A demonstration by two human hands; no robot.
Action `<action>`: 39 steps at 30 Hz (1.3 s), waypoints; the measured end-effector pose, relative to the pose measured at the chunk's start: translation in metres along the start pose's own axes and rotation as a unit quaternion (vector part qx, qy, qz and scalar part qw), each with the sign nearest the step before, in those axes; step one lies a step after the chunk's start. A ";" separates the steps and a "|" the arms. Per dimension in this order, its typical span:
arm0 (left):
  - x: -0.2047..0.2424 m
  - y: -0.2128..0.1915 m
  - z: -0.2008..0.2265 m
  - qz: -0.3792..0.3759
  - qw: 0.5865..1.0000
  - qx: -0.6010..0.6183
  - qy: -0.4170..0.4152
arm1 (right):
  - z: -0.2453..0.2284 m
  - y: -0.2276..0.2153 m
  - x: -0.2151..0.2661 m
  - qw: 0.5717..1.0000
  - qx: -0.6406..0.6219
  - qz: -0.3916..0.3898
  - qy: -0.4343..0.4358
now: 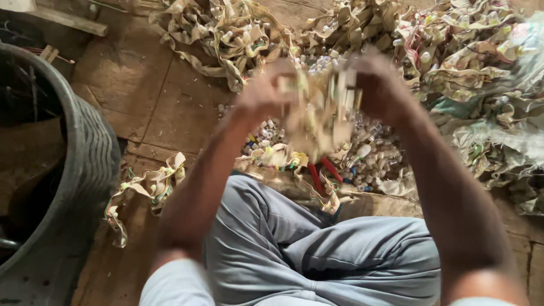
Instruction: The person sits on the floor and uses pliers to cut and remove small light bulbs from a string of lights. The bulbs are dropped onto a pile on the floor as they are removed.
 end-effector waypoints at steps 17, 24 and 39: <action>-0.025 0.048 -0.216 0.275 0.957 0.046 0.080 | 0.194 0.016 0.072 0.784 0.606 0.133 -0.009; -0.056 0.020 -0.247 0.424 0.903 -0.069 0.032 | 0.254 0.021 0.066 0.749 0.644 0.125 0.093; -0.070 0.016 -0.233 0.406 0.901 -0.138 0.064 | 0.183 0.028 0.125 0.970 -0.159 0.181 0.012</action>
Point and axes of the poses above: each hand's wrist, its own x-axis away from the middle knuckle, its own y-axis out of the palm, z = x × y, the point moved 8 cm from there along -x, towards the middle knuckle, and after that the axes turned 6 degrees about x, right-handed, at the moved point
